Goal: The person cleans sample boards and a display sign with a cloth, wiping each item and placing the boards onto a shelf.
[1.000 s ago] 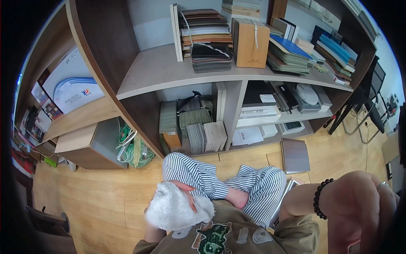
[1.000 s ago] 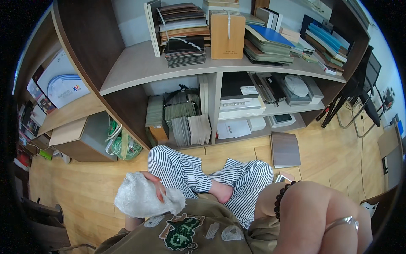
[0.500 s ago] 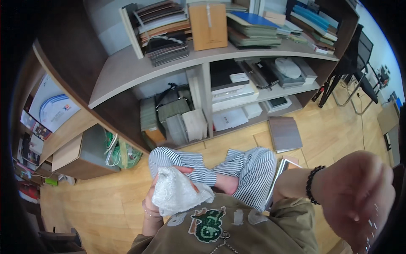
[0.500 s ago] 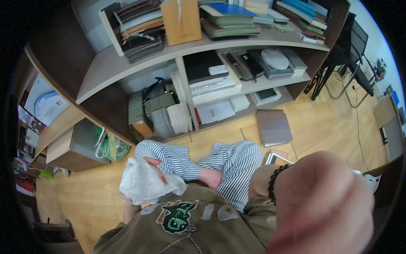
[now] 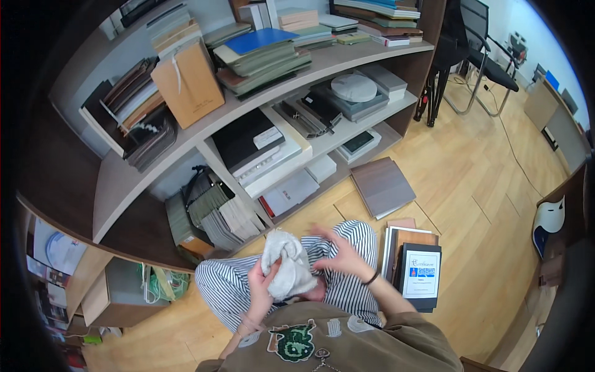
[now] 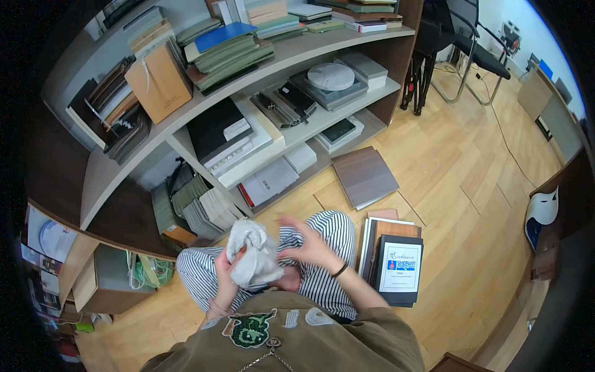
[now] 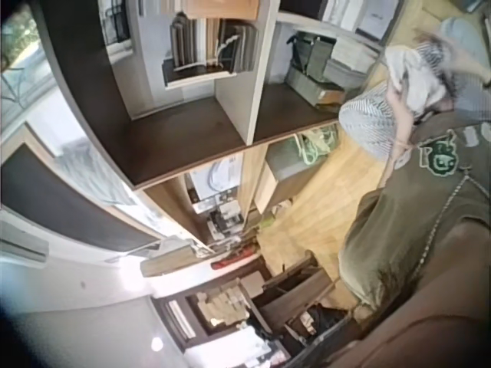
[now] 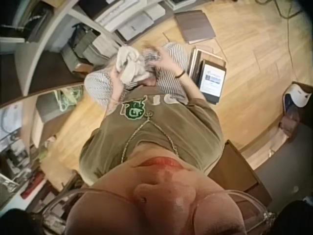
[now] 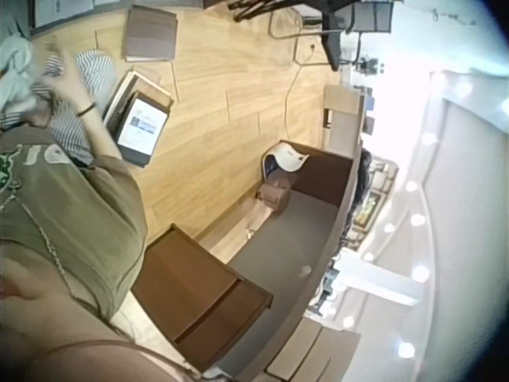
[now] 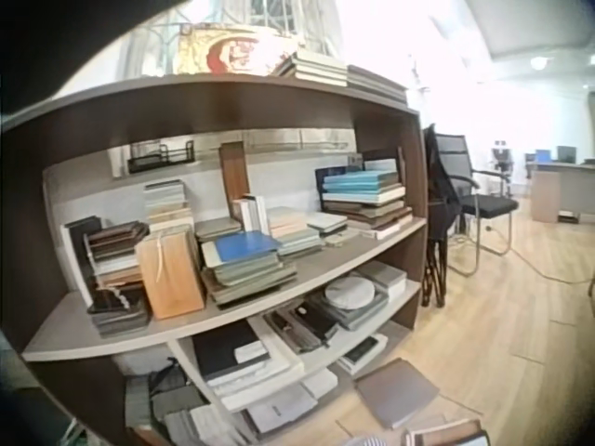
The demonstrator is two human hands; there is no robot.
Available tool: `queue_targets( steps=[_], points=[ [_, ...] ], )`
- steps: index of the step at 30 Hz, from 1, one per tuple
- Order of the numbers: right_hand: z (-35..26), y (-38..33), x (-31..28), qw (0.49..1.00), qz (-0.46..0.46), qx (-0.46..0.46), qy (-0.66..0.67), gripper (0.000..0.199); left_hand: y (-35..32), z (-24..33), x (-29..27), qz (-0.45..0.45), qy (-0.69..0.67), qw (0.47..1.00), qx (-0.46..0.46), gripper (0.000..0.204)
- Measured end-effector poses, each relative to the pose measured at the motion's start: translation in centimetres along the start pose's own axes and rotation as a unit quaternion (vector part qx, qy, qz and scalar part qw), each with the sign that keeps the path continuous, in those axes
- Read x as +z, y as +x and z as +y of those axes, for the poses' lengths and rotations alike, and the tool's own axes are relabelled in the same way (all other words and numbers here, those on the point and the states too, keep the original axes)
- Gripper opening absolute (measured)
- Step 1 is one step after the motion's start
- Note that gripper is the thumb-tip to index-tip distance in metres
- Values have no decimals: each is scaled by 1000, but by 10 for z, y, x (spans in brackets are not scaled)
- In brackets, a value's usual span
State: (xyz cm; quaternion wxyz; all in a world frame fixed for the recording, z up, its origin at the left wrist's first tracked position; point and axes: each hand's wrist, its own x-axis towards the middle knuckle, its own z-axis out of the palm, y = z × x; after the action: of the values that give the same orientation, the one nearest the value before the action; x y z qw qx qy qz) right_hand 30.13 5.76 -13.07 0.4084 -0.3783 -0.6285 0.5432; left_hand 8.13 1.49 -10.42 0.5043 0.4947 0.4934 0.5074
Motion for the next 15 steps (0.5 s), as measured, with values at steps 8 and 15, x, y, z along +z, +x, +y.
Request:
queue_targets(
  steps=[8, 15],
  points=[
    [166, 44, -139, 732, 319, 342, -495, 98, 0, -6, -4, 35, -24, 998, -55, 20],
    [208, 51, -141, 655, 263, 362, -609, 92, -6, -5, 0, -48, -60, 997, -16, 42]
  ],
)
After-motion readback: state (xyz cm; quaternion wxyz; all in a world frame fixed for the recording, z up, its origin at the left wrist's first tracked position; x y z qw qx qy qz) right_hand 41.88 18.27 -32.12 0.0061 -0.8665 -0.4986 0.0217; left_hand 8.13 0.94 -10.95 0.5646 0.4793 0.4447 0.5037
